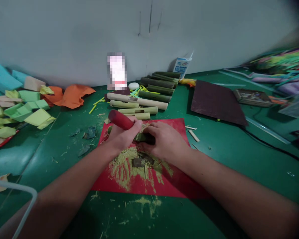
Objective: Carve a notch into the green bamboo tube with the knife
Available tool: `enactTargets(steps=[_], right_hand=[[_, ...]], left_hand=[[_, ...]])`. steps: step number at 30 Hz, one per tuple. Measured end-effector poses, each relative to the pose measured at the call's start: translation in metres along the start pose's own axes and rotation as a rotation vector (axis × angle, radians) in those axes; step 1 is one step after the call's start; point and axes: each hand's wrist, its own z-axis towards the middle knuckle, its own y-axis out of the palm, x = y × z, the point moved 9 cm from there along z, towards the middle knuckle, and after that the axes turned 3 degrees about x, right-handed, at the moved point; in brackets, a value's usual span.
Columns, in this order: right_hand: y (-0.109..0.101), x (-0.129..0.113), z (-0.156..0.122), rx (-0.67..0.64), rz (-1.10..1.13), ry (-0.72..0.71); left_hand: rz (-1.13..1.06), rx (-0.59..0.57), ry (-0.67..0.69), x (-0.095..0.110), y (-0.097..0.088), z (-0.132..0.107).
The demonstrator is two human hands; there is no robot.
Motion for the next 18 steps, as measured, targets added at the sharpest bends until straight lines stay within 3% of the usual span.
enactTargets(steps=[12,18], right_hand=[[-0.002,-0.002,0.0,0.026,0.02,-0.04],[-0.004,-0.009,0.002,0.091,-0.033,-0.166]], left_hand=[[0.126,0.045,0.035,0.0,0.0,-0.002],[0.224,0.021,0.08,0.01,0.003,-0.005]])
